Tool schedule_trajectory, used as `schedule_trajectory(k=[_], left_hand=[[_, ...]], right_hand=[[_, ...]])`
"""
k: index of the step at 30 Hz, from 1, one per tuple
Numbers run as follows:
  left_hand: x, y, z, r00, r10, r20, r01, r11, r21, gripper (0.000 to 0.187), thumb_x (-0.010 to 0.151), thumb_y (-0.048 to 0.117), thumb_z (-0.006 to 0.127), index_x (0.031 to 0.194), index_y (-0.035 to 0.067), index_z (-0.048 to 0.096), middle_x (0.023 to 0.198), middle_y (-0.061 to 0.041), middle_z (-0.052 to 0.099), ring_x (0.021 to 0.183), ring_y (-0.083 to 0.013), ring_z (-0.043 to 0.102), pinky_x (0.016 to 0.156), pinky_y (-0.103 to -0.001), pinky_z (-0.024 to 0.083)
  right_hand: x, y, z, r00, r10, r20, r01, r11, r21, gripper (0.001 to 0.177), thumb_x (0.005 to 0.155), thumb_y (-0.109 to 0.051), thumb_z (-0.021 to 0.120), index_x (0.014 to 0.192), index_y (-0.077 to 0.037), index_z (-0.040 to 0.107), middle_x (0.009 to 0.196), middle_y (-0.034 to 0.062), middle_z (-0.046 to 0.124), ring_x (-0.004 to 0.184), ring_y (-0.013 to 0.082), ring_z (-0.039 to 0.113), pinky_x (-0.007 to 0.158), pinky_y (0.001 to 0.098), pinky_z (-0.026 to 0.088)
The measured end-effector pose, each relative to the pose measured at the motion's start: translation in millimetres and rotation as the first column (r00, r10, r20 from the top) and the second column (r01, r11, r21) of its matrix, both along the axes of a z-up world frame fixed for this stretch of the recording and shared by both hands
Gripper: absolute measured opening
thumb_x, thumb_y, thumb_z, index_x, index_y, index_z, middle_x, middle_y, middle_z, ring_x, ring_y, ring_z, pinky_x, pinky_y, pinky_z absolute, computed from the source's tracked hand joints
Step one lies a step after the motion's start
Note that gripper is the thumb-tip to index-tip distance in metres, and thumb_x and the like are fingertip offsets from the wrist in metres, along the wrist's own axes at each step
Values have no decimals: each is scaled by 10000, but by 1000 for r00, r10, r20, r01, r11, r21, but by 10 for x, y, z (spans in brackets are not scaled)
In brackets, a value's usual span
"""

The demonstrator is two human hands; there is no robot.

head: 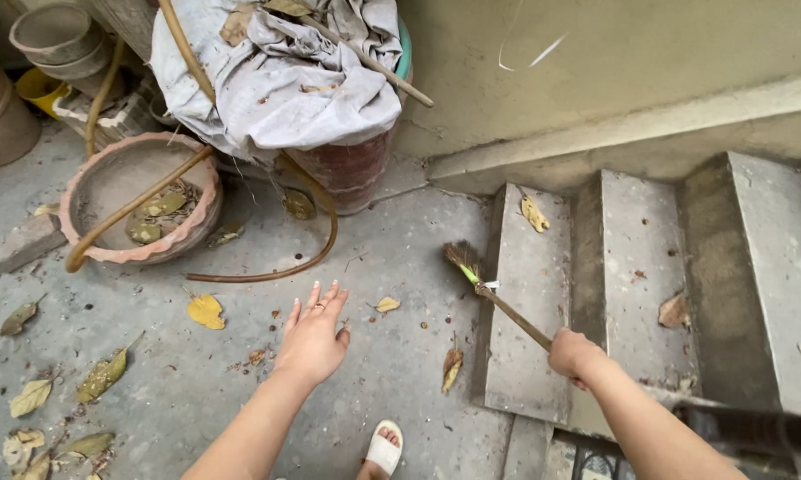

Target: Sweeping and moving dried leaves on an outdoor patio using a stick.

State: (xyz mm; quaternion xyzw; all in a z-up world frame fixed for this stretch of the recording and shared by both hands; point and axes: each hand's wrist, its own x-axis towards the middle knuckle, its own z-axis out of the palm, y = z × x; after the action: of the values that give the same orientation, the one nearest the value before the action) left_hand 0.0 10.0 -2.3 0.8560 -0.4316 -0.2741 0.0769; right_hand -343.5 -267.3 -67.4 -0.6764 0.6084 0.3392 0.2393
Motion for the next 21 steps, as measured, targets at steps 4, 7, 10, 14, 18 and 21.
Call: schedule_trajectory(k=[4,7,10,14,18,21], left_hand=[[-43,191,-31,999,-37,-18,37,999,6,651,935,237,594,1542,206,360,1686,37,217,1580,-173,87,1278,-429,82],[-34,323,-12,997,-73,-29,73,997,23,657,937,246,595,1546,214,350,1687,35,206,1578,-173,83,1279,-427,72],[6,504,-33,993,-98,-60,100,994,35,643,942,237,590,1544,220,365,1691,37,210,1582,-176,83,1283,-425,74],[40,811,-115,988,-145,-46,144,989,-31,659,933,239,601,1546,205,362,1682,26,231,1578,-181,98,1276,-439,75],[157,1145,-98,982,-181,-53,179,983,-41,662,926,242,608,1543,209,367,1680,25,232,1577,-181,102,1275,-445,74],[228,1451,-119,979,-198,-47,196,979,-45,657,929,251,608,1542,208,375,1680,31,246,1575,-186,116,1280,-447,81]], right_hand=[[74,511,22,1000,-15,-17,16,999,39,308,926,7,501,1169,52,687,830,244,770,639,348,751,507,443,564],[75,837,-69,999,-32,-7,32,999,15,317,926,-1,524,1196,34,687,886,226,763,680,335,763,520,436,592],[116,1161,-111,999,-42,-11,42,999,-12,329,927,6,532,1226,13,671,959,218,756,720,333,770,529,444,618],[124,1625,-85,997,-65,-37,66,997,33,336,920,-9,561,1218,36,711,935,220,778,682,318,765,484,428,583],[140,2009,-25,993,-95,-67,98,994,49,374,921,39,495,1249,59,675,841,258,769,600,339,731,440,447,547],[-28,2251,-107,990,-112,-85,121,987,109,372,912,60,441,1218,117,645,746,291,723,514,351,678,407,467,514]])
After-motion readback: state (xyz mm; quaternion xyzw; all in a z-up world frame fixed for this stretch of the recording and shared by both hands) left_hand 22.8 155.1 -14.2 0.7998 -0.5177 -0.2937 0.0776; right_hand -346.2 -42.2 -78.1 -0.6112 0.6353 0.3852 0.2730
